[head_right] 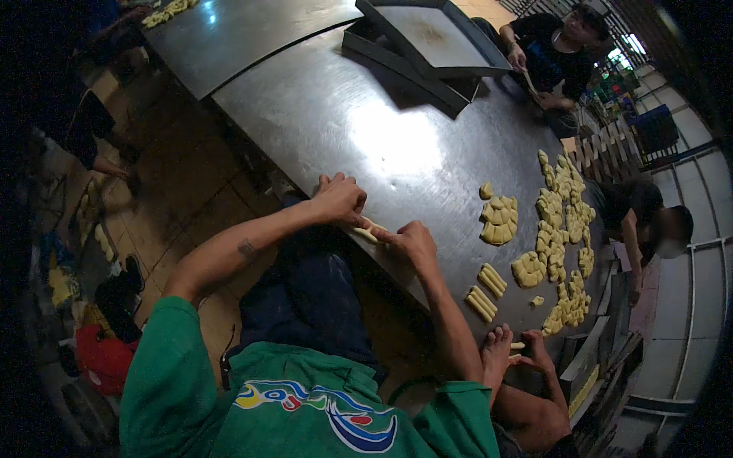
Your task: Shape strips of bread dough into crescent or bun shapes.
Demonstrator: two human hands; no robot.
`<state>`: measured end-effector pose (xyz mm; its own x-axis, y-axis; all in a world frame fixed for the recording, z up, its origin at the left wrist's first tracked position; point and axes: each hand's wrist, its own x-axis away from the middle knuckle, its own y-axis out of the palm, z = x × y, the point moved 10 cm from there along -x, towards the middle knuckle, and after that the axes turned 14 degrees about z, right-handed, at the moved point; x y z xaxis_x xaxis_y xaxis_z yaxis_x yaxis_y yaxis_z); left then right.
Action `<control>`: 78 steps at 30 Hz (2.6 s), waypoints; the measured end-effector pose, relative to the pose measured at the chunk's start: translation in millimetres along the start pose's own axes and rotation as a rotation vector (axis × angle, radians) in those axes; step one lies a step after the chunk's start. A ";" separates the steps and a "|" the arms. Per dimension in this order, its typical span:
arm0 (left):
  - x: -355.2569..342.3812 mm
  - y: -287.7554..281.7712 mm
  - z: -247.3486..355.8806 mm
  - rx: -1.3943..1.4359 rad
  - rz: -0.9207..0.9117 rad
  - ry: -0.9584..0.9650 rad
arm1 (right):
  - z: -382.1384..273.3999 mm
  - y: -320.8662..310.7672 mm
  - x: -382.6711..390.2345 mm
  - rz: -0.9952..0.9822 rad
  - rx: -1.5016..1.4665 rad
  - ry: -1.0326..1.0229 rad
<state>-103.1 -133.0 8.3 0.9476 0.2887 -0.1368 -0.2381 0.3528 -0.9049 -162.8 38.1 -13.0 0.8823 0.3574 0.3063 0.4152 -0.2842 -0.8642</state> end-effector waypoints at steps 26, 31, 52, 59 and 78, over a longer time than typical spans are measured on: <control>-2.9 5.6 -17.1 0.225 -0.046 0.022 | 1.5 -9.8 -13.6 0.041 0.049 0.022; 3.6 3.8 -8.5 0.253 -0.064 0.123 | -22.9 -4.7 0.4 0.083 0.131 -0.474; -15.4 20.1 7.3 0.068 -0.260 0.065 | -24.9 -11.6 -29.7 0.109 0.205 -0.310; -2.0 1.6 -3.6 0.121 -0.017 0.171 | -4.1 -7.4 -8.5 0.113 0.160 -0.203; -26.5 0.2 0.2 0.176 -0.004 0.271 | -32.3 -18.5 -30.1 0.225 0.336 -0.318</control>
<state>-128.3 -140.4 11.8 0.9650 0.0476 -0.2578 -0.2455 0.5089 -0.8251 -189.8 3.9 6.7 0.8089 0.5879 0.0068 0.0829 -0.1025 -0.9913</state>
